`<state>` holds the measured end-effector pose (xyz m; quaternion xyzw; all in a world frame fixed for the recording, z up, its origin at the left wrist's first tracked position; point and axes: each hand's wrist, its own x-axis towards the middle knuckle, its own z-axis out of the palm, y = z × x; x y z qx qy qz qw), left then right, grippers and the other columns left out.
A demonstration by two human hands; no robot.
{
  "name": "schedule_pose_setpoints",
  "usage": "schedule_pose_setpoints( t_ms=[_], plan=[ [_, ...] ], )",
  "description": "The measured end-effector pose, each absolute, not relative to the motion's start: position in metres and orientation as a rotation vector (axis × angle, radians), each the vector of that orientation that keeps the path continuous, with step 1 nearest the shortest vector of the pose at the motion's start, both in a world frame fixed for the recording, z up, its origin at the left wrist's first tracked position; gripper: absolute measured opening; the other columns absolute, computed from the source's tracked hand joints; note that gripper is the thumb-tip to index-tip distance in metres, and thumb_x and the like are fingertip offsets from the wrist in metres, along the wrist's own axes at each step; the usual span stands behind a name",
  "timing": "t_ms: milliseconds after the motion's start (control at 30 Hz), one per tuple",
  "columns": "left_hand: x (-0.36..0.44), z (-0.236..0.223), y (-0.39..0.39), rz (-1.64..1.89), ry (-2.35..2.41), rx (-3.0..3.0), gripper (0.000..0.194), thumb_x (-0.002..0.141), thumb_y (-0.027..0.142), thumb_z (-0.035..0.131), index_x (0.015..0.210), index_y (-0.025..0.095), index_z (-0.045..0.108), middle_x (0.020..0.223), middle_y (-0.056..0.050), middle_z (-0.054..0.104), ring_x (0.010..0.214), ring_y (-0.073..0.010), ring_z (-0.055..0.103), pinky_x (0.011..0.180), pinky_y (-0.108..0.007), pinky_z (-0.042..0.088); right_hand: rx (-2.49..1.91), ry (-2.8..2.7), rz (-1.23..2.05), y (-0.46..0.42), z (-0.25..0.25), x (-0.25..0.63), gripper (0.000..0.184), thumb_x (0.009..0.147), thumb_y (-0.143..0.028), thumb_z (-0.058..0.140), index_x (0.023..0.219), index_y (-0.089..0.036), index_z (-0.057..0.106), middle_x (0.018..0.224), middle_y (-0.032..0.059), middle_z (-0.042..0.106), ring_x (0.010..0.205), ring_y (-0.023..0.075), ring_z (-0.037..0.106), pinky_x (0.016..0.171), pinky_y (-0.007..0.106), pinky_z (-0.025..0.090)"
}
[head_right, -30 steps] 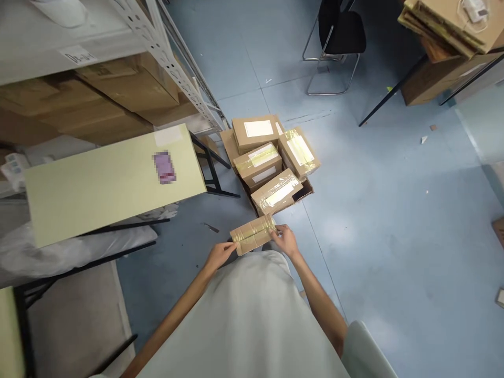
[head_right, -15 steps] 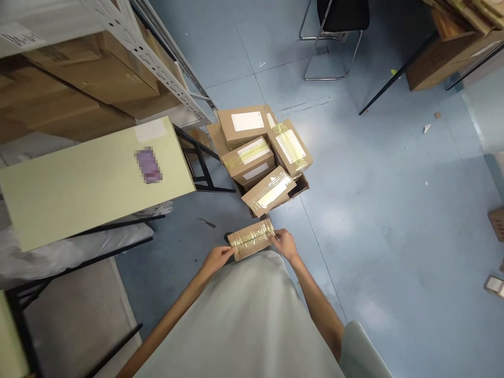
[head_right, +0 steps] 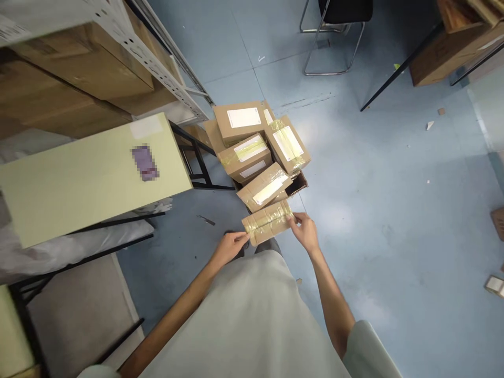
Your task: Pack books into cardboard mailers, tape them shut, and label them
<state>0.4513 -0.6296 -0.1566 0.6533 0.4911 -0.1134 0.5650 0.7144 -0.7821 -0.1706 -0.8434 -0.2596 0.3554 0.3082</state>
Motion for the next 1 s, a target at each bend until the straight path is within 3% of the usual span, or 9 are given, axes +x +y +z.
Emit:
schedule_pose_setpoints(
  t_ms=[100, 233, 367, 533, 700, 833, 900, 1000],
  plan=[
    [0.46, -0.146, -0.609, -0.101, 1.224, 1.56, 0.037, 0.095, 0.052, 0.062, 0.101, 0.021, 0.083, 0.096, -0.006, 0.084, 0.097, -0.0283, 0.078, 0.087, -0.033, 0.057, -2.135, -0.772, 0.833, -0.742, -0.166, 0.721, 0.053, 0.097, -0.066, 0.063, 0.116, -0.02, 0.08, 0.119, 0.0143, 0.078, 0.109, 0.0308, 0.072, 0.1, 0.043, 0.057],
    [0.466, -0.145, -0.593, 0.002, 1.269, 1.537, 0.033, 0.096, 0.044, 0.062, 0.111, 0.022, 0.081, 0.109, -0.008, 0.085, 0.105, -0.0298, 0.079, 0.098, -0.038, 0.058, -2.129, -0.875, 0.883, -0.715, -0.173, 0.72, 0.048, 0.096, -0.065, 0.062, 0.104, -0.021, 0.079, 0.105, 0.012, 0.077, 0.101, 0.0292, 0.07, 0.093, 0.04, 0.057],
    [0.464, -0.147, -0.593, -0.047, 1.255, 1.504, 0.033, 0.095, 0.044, 0.063, 0.111, 0.021, 0.08, 0.11, -0.008, 0.085, 0.104, -0.0305, 0.08, 0.097, -0.039, 0.059, -2.126, -0.898, 0.937, -0.721, -0.178, 0.714, 0.048, 0.095, -0.066, 0.061, 0.095, -0.021, 0.077, 0.099, 0.0113, 0.076, 0.097, 0.0282, 0.07, 0.089, 0.038, 0.056],
    [0.459, -0.135, -0.605, -0.131, 1.185, 1.478, 0.037, 0.092, 0.045, 0.062, 0.112, 0.021, 0.081, 0.108, -0.007, 0.086, 0.102, -0.0316, 0.081, 0.093, -0.039, 0.061, -2.143, -0.837, 0.95, -0.744, -0.167, 0.71, 0.059, 0.091, -0.075, 0.063, 0.097, -0.019, 0.081, 0.1, 0.014, 0.078, 0.093, 0.03, 0.073, 0.089, 0.042, 0.058],
    [0.455, -0.104, -0.612, -0.106, 1.137, 1.475, 0.042, 0.094, 0.051, 0.06, 0.116, 0.022, 0.082, 0.108, -0.006, 0.085, 0.103, -0.0311, 0.081, 0.096, -0.042, 0.062, -2.045, -0.675, 0.974, -0.764, -0.13, 0.717, 0.06, 0.089, -0.077, 0.067, 0.102, -0.02, 0.082, 0.114, 0.0173, 0.081, 0.096, 0.0331, 0.079, 0.088, 0.045, 0.064],
    [0.457, -0.068, -0.603, 0.03, 1.14, 1.561, 0.046, 0.097, 0.052, 0.063, 0.127, 0.022, 0.079, 0.118, -0.007, 0.083, 0.103, -0.029, 0.081, 0.093, -0.04, 0.064, -2.016, -0.644, 0.909, -0.761, -0.085, 0.729, 0.054, 0.091, -0.072, 0.072, 0.103, -0.02, 0.079, 0.107, 0.0153, 0.082, 0.096, 0.032, 0.08, 0.09, 0.046, 0.066],
    [0.463, -0.048, -0.592, 0.142, 1.165, 1.688, 0.045, 0.099, 0.051, 0.063, 0.131, 0.023, 0.078, 0.124, -0.007, 0.082, 0.105, -0.0284, 0.08, 0.093, -0.039, 0.064, -1.966, -0.694, 0.815, -0.749, -0.063, 0.736, 0.052, 0.094, -0.069, 0.073, 0.108, -0.019, 0.078, 0.107, 0.0142, 0.083, 0.097, 0.0301, 0.08, 0.092, 0.046, 0.066],
    [0.48, -0.02, -0.569, 0.324, 1.184, 1.884, 0.042, 0.102, 0.049, 0.063, 0.133, 0.024, 0.077, 0.126, -0.007, 0.08, 0.107, -0.0276, 0.079, 0.091, -0.038, 0.065, -1.864, -0.779, 0.591, -0.717, -0.032, 0.748, 0.058, 0.098, -0.061, 0.073, 0.138, -0.019, 0.07, 0.114, 0.012, 0.081, 0.103, 0.0273, 0.078, 0.097, 0.047, 0.066]
  ],
)
